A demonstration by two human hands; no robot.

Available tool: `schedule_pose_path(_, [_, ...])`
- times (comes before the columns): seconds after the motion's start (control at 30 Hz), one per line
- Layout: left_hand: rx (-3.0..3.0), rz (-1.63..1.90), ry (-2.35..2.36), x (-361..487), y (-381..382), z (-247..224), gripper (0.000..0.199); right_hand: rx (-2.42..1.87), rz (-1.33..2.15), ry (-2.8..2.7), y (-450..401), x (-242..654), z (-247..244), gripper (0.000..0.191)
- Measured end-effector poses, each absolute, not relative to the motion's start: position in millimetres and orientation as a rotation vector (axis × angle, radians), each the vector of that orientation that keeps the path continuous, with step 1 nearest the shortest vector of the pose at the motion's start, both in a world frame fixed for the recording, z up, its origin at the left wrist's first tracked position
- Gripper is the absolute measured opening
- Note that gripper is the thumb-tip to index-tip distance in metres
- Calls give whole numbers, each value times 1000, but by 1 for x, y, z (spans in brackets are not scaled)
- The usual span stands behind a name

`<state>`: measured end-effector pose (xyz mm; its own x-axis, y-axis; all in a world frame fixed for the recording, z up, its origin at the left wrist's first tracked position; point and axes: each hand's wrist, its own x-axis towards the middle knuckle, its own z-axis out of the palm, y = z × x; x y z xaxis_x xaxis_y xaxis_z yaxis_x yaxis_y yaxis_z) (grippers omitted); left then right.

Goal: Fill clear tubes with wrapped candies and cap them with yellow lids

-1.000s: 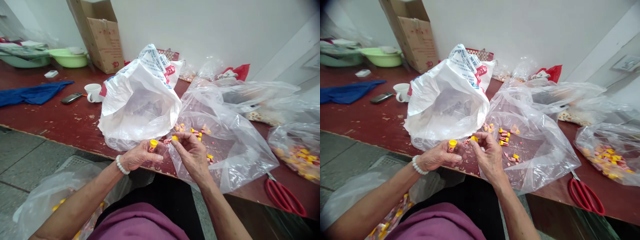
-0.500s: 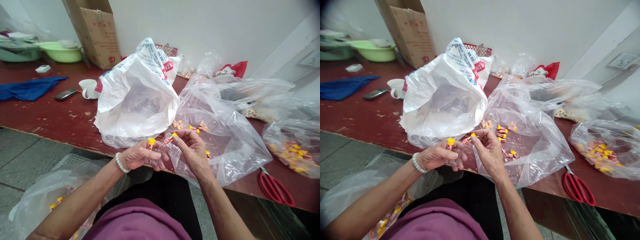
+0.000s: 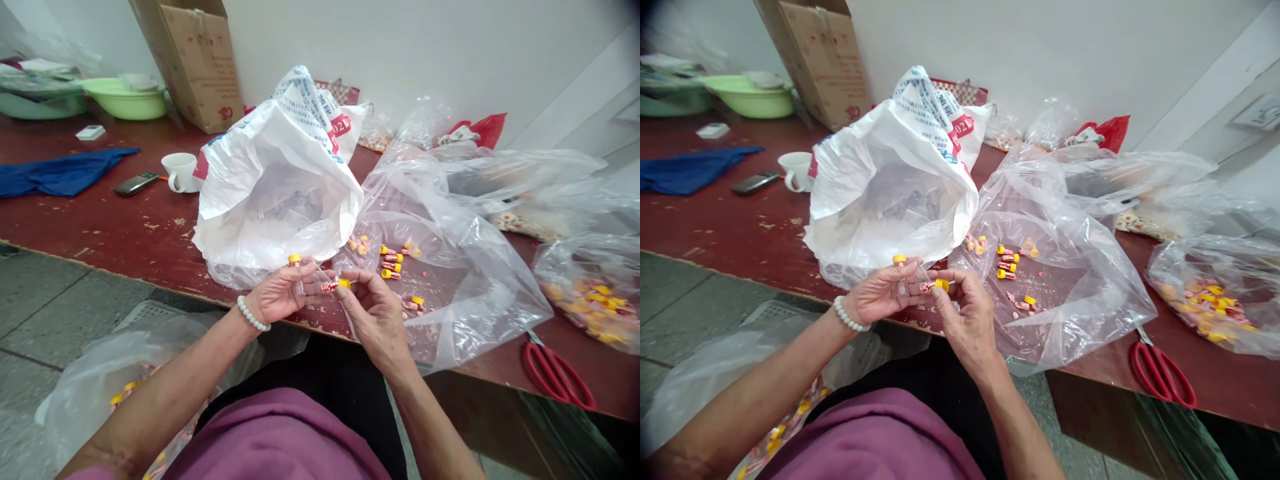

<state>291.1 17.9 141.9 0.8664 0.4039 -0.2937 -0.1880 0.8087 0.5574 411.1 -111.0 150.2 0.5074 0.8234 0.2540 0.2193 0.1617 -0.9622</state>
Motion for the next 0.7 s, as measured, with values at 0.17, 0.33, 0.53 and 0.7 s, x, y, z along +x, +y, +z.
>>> schedule_pose_path(0.17, [515,310,417,290,13,142,16,-1466,343,-1010,-102,412,140,25])
schedule_pose_path(0.33, [627,149,369,278,13,140,27,-1512,272,-1082,-91,423,147,23])
schedule_pose_path(0.53, [662,64,304,275,8,137,23,-1634,289,-1344,-98,425,153,40])
schedule_pose_path(0.7, [698,185,327,283,-8,135,11,-1629,335,-1468,-105,412,144,75])
